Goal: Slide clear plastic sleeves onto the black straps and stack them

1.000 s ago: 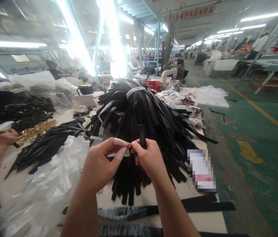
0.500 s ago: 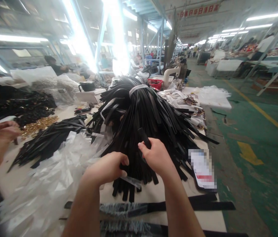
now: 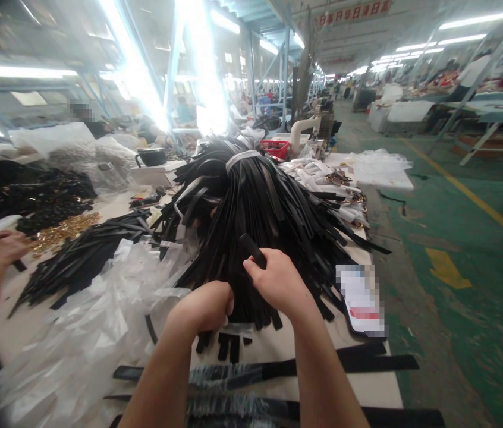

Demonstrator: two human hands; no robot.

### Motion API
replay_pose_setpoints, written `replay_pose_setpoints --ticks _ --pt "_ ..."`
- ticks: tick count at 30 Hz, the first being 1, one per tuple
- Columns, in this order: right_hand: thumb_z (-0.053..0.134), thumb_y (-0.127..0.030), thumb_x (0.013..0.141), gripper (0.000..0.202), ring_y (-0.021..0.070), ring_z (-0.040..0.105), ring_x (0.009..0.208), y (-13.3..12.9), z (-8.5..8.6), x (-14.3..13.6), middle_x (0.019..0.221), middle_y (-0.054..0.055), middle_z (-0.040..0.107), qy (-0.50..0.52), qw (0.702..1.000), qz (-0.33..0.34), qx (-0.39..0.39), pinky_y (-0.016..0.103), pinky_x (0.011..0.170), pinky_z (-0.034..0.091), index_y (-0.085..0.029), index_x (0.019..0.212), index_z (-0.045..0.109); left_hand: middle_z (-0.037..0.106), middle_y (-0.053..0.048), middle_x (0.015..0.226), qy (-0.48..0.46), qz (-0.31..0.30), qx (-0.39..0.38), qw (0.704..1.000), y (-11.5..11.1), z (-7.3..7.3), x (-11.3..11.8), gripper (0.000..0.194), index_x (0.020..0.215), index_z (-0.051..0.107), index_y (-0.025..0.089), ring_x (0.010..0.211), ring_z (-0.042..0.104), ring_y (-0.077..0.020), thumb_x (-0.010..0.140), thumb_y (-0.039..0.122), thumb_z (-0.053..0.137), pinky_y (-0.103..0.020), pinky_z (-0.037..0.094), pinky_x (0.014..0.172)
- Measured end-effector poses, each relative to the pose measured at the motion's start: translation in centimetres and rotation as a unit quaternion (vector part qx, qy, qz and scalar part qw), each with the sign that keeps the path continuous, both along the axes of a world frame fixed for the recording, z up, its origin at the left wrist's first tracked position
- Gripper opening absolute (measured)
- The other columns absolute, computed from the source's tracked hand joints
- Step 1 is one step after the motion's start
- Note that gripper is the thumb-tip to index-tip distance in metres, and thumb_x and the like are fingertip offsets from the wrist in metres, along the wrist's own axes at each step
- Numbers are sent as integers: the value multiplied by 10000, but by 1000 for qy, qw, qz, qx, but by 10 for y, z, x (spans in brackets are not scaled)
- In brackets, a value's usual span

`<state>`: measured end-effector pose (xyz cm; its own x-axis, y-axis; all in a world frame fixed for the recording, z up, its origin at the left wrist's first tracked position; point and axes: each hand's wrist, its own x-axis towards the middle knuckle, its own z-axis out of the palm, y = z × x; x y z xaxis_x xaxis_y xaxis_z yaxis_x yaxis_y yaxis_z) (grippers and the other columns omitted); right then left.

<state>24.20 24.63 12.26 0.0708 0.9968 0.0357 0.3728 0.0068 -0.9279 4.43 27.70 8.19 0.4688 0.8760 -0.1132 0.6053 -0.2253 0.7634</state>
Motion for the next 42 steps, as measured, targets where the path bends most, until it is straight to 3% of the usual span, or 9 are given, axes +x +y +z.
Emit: replay_pose_setpoints --ticks 3,7,12,16,21,28,33,38,42 --pt "662 -396 869 283 116 490 441 0 1 2 565 6 609 20 1000 -10 1 235 426 330 -170 700 693 680 -13 578 63 -82 33 994 -7 38 -5 172 658 732 245 498 601 -178 630 102 640 -256 431 521" --pt "617 -563 893 441 110 470 401 -2 5 2 586 18 631 64 997 3 -30 241 392 313 -158 775 743 742 -11 764 34 -20 170 985 -13 73 -1 195 844 736 257 681 681 -188 823 147 577 -273 483 655" --pt "706 -486 844 332 150 605 543 -5 10 -1 715 37 711 50 999 7 -4 246 500 425 -168 895 785 749 -42 883 23 36 295 955 -11 75 11 180 900 722 240 824 699 -216 892 166 558 -323 508 778" --pt "752 -396 808 266 223 698 779 -6 13 0 869 70 765 25 999 0 26 301 698 511 -175 951 792 745 -55 968 0 59 313 948 -10 73 12 163 940 715 240 890 704 -224 906 194 563 -335 527 820" --pt "752 -406 803 298 217 678 769 -7 13 3 886 59 765 24 998 15 48 294 681 493 -188 1003 793 719 -50 925 2 75 317 946 -10 75 11 155 884 699 231 890 683 -214 923 205 552 -333 514 824" --pt "649 -407 864 307 138 526 516 4 -4 -1 703 66 712 73 991 -87 66 247 468 336 -160 719 760 710 -40 891 -100 126 242 957 -21 82 14 124 852 706 216 709 673 -168 901 302 632 -277 525 669" --pt "609 -470 901 372 128 501 492 6 -5 -7 665 58 687 145 981 -109 72 244 451 326 -154 753 739 662 -26 591 -126 -14 -65 990 -26 66 19 376 760 733 184 443 582 -141 916 498 596 -233 399 421" --pt "621 -451 897 346 126 488 488 2 3 -12 650 36 665 182 976 -90 75 246 454 326 -163 723 704 741 -114 1112 -429 79 -181 881 -7 38 53 359 1098 726 185 862 729 -201 905 475 637 -281 564 700" --pt "608 -448 905 363 128 473 481 0 6 -13 594 19 630 159 982 -71 78 248 464 320 -176 678 685 739 -109 1090 -585 132 -170 782 -2 33 71 237 1018 730 142 999 695 -202 846 304 731 -304 532 882"
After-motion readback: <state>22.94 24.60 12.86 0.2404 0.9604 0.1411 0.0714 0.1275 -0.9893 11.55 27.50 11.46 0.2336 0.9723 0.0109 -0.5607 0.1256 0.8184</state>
